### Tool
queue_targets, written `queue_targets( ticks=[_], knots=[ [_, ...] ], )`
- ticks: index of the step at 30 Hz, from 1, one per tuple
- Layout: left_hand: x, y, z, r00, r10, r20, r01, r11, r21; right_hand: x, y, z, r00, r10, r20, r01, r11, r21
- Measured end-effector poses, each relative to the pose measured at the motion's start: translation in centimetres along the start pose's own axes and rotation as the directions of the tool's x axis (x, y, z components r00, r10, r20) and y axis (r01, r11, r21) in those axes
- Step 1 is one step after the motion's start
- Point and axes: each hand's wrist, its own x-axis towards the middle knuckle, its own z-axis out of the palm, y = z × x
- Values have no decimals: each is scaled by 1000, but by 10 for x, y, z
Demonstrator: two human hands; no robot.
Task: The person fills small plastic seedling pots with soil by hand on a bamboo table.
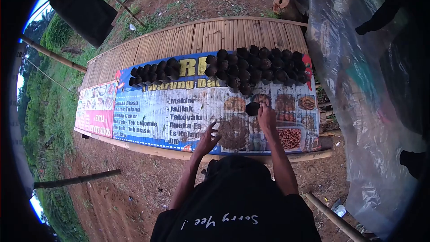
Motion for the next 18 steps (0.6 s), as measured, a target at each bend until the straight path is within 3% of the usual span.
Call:
queue_targets(
  ticks=[7,10,12,14,15,17,18],
  knots=[
    [-4,11,28,992,126,-23,-126,992,-18,-54,-31,33,991,-59,121,43,990,133],
    [-5,11,40,990,143,-8,-142,986,87,-74,-30,54,995,-95,-16,96,993,64],
    [-7,13,46,987,151,-48,-144,982,124,-76,-26,54,998,-54,23,50,990,132],
    [-4,7,51,979,192,-62,-180,971,160,-63,-31,37,964,-10,264,-41,981,187],
    [-4,5,53,970,232,-76,-214,957,197,-56,-29,33,963,-13,268,-38,982,185],
    [-4,5,53,966,246,-75,-224,949,222,-40,-17,27,997,66,46,-74,975,209],
    [-4,5,52,962,264,-68,-239,938,250,-31,-8,24,998,4,-61,4,993,120]
  ],
)
